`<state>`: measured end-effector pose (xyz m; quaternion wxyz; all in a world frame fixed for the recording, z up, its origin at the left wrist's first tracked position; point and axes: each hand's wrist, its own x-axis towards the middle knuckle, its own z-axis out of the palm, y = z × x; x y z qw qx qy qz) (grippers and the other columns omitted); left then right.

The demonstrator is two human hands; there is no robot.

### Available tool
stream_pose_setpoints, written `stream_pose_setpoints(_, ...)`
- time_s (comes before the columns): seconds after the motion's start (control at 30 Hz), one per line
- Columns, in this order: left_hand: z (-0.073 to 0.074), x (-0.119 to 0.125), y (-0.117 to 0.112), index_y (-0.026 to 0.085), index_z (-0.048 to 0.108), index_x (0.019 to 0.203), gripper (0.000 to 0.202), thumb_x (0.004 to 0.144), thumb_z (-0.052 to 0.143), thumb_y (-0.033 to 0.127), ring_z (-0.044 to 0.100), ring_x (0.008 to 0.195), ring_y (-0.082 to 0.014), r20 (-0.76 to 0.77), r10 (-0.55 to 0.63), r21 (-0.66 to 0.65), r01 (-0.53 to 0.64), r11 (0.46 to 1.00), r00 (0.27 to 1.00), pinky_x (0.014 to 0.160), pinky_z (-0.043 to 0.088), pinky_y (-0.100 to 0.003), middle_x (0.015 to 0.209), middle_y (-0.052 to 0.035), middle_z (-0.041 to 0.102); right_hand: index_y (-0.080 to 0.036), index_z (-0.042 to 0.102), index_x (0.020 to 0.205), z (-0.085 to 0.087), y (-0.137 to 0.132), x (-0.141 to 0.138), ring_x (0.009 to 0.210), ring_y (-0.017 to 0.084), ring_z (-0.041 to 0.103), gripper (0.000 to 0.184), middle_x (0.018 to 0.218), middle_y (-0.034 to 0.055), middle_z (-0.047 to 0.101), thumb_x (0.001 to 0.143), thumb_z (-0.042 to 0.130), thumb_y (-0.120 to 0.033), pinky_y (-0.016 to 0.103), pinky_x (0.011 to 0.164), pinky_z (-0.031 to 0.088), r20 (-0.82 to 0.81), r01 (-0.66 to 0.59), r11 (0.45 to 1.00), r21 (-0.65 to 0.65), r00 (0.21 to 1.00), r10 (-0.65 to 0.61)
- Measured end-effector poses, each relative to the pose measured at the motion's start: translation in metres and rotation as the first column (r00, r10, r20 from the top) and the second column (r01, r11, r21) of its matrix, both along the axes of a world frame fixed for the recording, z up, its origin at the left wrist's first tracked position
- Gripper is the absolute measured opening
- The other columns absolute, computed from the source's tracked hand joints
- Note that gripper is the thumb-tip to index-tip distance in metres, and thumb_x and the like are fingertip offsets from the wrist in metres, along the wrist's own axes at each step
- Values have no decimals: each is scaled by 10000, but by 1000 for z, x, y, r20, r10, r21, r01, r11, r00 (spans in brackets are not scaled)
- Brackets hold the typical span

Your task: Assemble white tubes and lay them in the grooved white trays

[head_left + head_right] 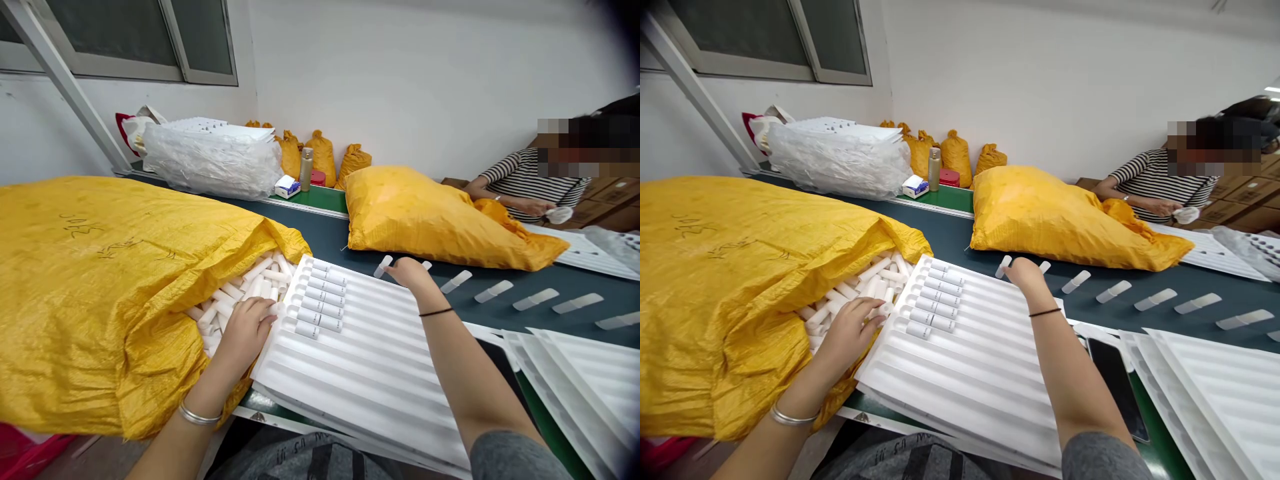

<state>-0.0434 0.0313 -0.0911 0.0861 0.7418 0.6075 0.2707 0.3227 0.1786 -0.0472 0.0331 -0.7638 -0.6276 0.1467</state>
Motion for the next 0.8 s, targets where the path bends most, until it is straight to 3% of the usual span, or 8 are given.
stream_pose_setpoints(0.07,10,6,-5,183,628,1084,245,879,530,275,581,1065,-236,164,-73,82,61,995,984,918,481,-396,1092,-95,656,-121,745,946,-4,-7,-22,942,263,648,319,947,147,712,879,536,-352,309,814,464,-72,-131,990,43,988,134)
stream_pose_setpoints(0.17,22,16,-17,215,621,1086,229,876,572,289,591,1060,-210,393,-157,145,108,984,906,878,506,-352,1102,-71,659,-195,748,1005,-19,-13,-59,1046,230,616,233,1055,78,704,823,624,-271,256,894,438,-155,-296,950,100,938,309)
stream_pose_setpoints(0.33,33,25,-36,198,574,1102,258,862,614,284,611,1056,-194,697,-166,94,141,986,698,946,483,-346,1118,-79,645,-146,761,878,-37,-16,-78,1013,250,610,168,1025,117,680,727,696,-181,309,925,434,-223,-366,914,176,889,399)
stream_pose_setpoints(0.4,35,26,-40,189,544,1094,245,885,580,313,618,1014,-183,731,-165,86,151,985,663,923,491,-333,1067,-72,641,-140,744,869,-37,-19,-73,977,239,610,178,1010,116,666,696,704,-154,330,931,433,-253,-353,907,228,878,405)
stream_pose_setpoints(0.47,36,26,-41,190,523,1108,245,915,525,341,621,976,-177,685,-167,82,153,985,709,892,498,-325,1021,-61,636,-131,714,870,-34,-26,-68,940,226,606,185,984,111,655,689,676,-123,349,928,434,-289,-315,902,296,870,399)
stream_pose_setpoints(0.57,38,23,-40,201,505,1190,301,939,469,363,613,1002,-194,500,-134,75,111,991,856,896,492,-345,1068,-71,638,-131,645,940,-26,-47,-68,887,220,598,217,927,96,637,726,626,-161,376,862,469,-365,-230,883,410,845,390)
stream_pose_setpoints(0.67,41,19,-38,204,511,1243,345,945,454,369,599,1049,-218,303,-132,138,94,986,944,910,485,-367,1123,-89,642,-160,579,1006,-13,-84,-78,772,180,617,236,875,57,629,799,574,-272,329,714,519,-474,-202,857,474,761,442)
stream_pose_setpoints(0.8,44,20,-40,215,549,1249,339,939,486,337,601,994,-203,187,-233,216,192,957,954,872,492,-342,1062,-82,651,-166,591,1046,6,-136,-96,676,146,642,287,830,46,642,882,532,-394,294,628,546,-758,-281,840,465,364,542)
